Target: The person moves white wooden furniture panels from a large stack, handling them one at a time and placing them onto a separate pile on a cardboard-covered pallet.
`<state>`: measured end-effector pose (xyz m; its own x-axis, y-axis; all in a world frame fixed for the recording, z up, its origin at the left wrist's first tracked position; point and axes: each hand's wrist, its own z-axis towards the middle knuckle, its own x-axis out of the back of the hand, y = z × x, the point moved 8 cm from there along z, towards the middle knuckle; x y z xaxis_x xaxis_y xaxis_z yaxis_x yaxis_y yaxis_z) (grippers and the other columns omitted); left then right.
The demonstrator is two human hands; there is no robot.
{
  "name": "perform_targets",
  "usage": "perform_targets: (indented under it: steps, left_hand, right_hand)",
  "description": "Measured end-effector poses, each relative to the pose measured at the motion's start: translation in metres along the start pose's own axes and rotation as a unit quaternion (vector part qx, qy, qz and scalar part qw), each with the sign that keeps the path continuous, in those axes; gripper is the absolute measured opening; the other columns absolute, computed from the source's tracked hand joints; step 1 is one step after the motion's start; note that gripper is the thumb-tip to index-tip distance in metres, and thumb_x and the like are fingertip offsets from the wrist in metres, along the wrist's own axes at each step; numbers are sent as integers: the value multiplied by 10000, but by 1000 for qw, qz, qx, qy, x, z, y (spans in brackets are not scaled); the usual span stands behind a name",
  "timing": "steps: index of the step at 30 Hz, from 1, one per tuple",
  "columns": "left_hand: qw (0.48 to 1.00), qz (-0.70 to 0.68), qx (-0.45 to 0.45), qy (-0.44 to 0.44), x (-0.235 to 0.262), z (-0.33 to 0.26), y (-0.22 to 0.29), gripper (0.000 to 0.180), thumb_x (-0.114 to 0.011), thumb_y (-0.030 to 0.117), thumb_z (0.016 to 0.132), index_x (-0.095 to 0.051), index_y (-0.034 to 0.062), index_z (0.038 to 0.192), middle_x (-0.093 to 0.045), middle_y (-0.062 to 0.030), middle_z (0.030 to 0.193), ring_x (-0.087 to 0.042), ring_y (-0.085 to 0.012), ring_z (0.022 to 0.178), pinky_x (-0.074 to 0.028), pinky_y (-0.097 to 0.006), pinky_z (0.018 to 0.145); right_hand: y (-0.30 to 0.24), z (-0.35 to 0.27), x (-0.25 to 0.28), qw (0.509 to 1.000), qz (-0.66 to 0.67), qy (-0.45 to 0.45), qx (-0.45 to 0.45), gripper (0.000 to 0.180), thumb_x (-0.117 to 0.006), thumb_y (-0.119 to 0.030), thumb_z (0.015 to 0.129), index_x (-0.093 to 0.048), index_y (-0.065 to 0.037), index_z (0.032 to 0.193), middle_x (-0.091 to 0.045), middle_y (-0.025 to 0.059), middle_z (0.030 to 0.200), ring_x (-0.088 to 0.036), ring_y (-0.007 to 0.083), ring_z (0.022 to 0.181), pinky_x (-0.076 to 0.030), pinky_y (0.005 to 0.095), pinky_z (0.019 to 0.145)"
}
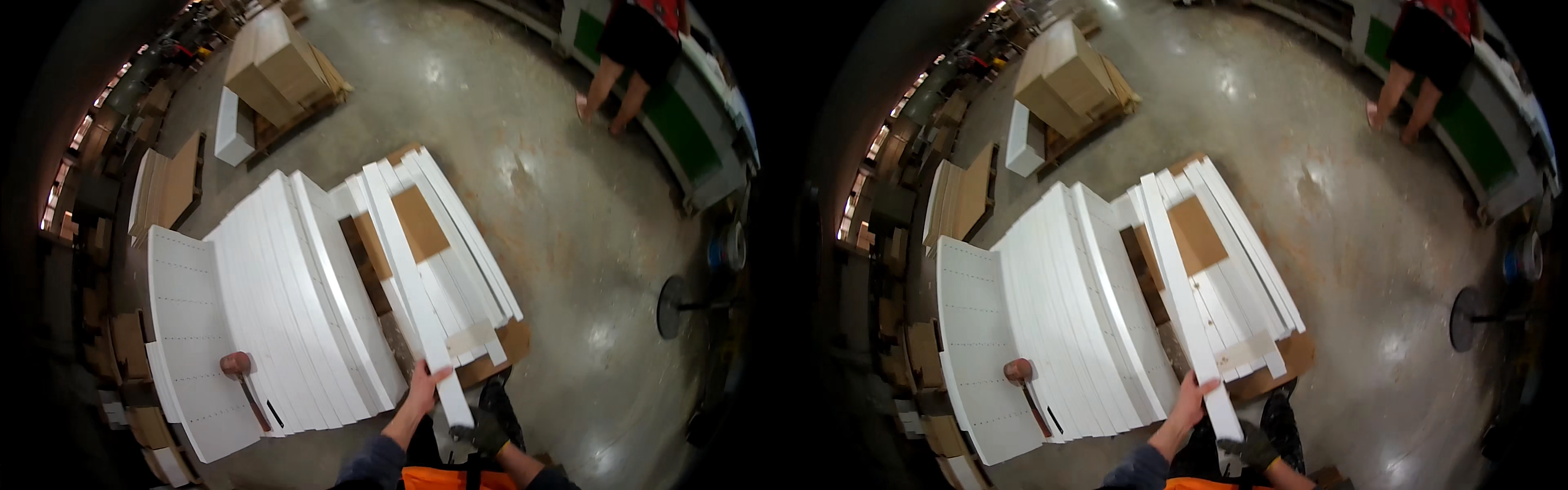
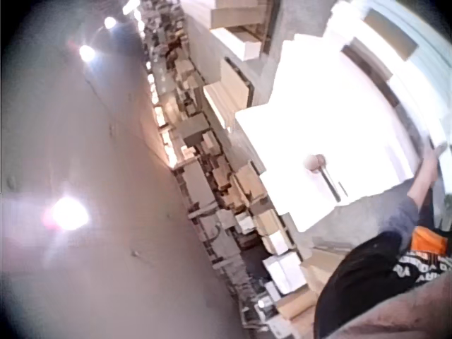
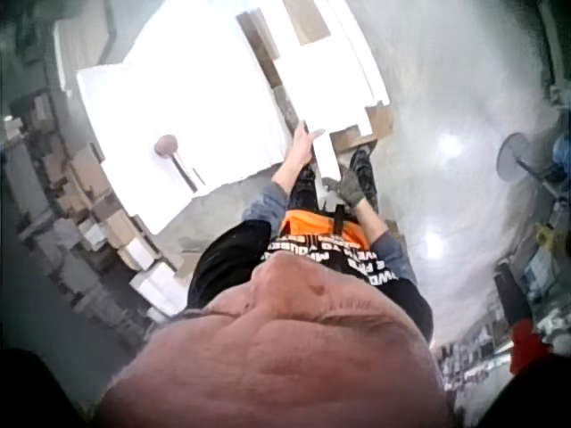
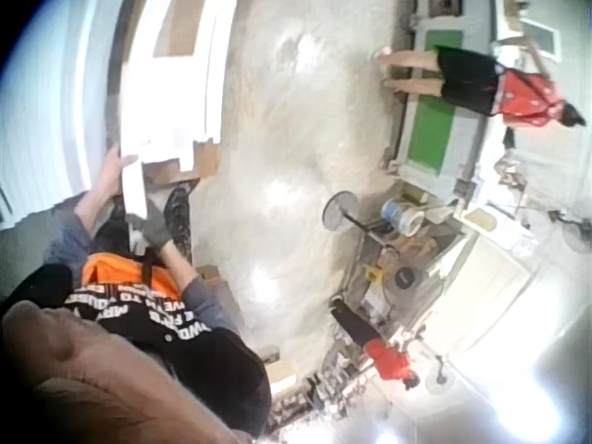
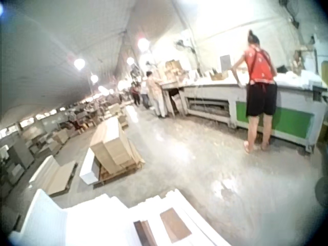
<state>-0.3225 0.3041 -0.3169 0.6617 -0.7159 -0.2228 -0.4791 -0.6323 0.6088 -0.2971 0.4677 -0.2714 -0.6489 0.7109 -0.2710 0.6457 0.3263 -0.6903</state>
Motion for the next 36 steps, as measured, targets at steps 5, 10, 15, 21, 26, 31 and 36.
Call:
perform_targets:
  steps: [5, 10, 15, 21, 26, 31, 36]
  left_hand:
    - [991, -76, -37, -102, 4, -78, 33, 516, -697, 18, 715, -421, 6, 1151, -569, -92, 973, -585, -210, 875, -502, -356, 758]
    - [989, -106, -47, -96, 77, -123, 86, 499, -675, 51, 733, -409, 12, 1153, -569, -111, 954, -584, -251, 905, -517, -411, 747]
    - [994, -101, -52, -5, 161, -111, 111, 538, -678, 106, 736, -398, 3, 1185, -565, -130, 1015, -577, -279, 929, -496, -436, 806]
    - [996, -67, -58, 20, 226, -96, 109, 605, -718, 176, 715, -407, -36, 1189, -558, -163, 1087, -564, -303, 981, -474, -427, 837]
    - [904, 297, -206, 229, 216, -147, 155, 771, -785, 313, 646, -401, -96, 1175, -568, -235, 1069, -582, -337, 959, -473, -400, 822]
    - [901, 303, -122, 286, 252, -128, 133, 659, -770, 291, 613, -458, -61, 1075, -591, -234, 1014, -572, -359, 972, -454, -395, 842]
    - [925, 226, -134, 274, 259, -122, 123, 642, -764, 293, 609, -464, -72, 1045, -588, -252, 994, -572, -377, 955, -450, -412, 836]
  right_hand:
    - [-42, -58, -57, 998, -44, 13, 49, 555, -719, -327, 736, -527, 4, 1137, -615, 85, 948, -575, 142, 847, -473, 288, 748]
    - [-66, -57, -140, 996, -53, -6, 74, 525, -713, -301, 746, -531, 8, 1130, -617, 96, 949, -586, 150, 830, -483, 292, 728]
    - [-62, -26, -216, 997, 48, -42, 45, 453, -703, -278, 763, -558, 7, 1084, -627, 96, 897, -605, 159, 791, -494, 293, 679]
    - [-52, -5, -258, 992, -122, -1, 39, 417, -701, -306, 762, -593, -5, 1030, -641, 73, 816, -611, 155, 732, -485, 293, 647]
    - [-31, 17, -270, 970, -228, 15, 82, 444, -702, -352, 742, -599, -22, 1020, -649, 96, 841, -617, 184, 749, -483, 311, 683]
    - [-31, 19, -281, 975, -211, -14, 75, 445, -703, -353, 737, -600, -26, 1021, -650, 94, 835, -617, 184, 744, -481, 311, 681]
    - [-34, 13, -282, 978, -194, -25, 67, 447, -705, -354, 733, -601, -29, 1022, -650, 93, 829, -616, 184, 739, -480, 312, 678]
